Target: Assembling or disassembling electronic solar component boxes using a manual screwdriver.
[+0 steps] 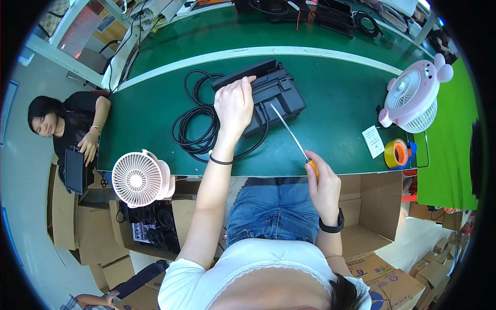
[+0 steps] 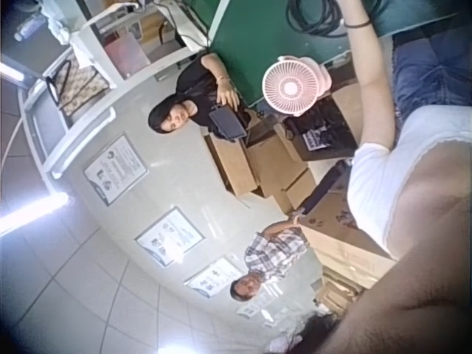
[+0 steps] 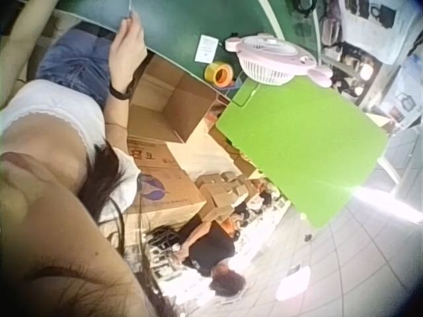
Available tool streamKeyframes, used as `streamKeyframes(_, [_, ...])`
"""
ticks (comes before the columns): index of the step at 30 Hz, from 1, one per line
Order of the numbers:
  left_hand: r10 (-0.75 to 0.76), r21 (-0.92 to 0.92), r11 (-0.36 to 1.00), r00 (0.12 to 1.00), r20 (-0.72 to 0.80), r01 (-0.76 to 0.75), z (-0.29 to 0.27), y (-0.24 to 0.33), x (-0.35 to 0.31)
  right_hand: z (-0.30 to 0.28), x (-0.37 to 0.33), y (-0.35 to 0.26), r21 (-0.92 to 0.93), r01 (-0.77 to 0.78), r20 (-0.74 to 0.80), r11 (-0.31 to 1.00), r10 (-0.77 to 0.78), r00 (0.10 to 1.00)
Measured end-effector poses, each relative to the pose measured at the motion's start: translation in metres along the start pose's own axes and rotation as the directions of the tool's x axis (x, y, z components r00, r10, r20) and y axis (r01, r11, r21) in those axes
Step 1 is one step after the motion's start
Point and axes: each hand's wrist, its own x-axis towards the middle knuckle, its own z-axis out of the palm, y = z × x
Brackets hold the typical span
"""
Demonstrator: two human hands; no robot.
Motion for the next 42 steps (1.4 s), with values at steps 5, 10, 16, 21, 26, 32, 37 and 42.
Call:
streamKeyframes(5, [0.026,-0.009,1.000,1.000,0.001,-0.026,-0.003,0.000,0.000,0.007,0.010,0.001,-0.029,0.063,-0.007,0.998,-0.064,0.998])
streamKeyframes(10, [0.034,0.003,0.999,0.999,-0.002,-0.034,0.000,-0.001,-0.001,0.011,0.012,0.000,-0.182,0.107,-0.032,0.977,-0.115,0.993])
streamKeyframes(16, [0.040,0.010,0.999,0.999,-0.004,-0.040,-0.001,-0.001,-0.001,0.013,0.010,0.000,-0.285,0.135,-0.082,0.949,-0.164,0.983])
streamKeyframes(21, [0.051,0.012,0.999,0.999,0.003,-0.051,-0.002,-0.001,-0.001,0.020,0.007,0.005,-0.291,0.170,-0.136,0.942,-0.216,0.967])
streamKeyframes(26, [0.062,0.009,0.998,0.998,-0.004,-0.062,-0.002,0.000,-0.002,0.024,0.006,0.006,-0.250,0.161,-0.147,0.955,-0.202,0.968])
streamKeyframes(32, [0.040,0.002,0.999,0.999,0.009,-0.040,-0.001,-0.002,-0.002,0.028,0.003,0.005,-0.216,0.125,-0.136,0.969,-0.156,0.978])
streamKeyframes(37, [0.060,-0.010,0.998,0.998,0.003,-0.060,-0.003,0.001,-0.003,0.026,0.001,0.003,-0.203,0.118,-0.082,0.972,-0.137,0.987])
streamKeyframes(42, [0.044,-0.020,0.999,0.999,-0.021,-0.044,-0.008,-0.001,-0.009,0.014,0.004,-0.007,-0.246,0.149,-0.090,0.958,-0.176,0.980])
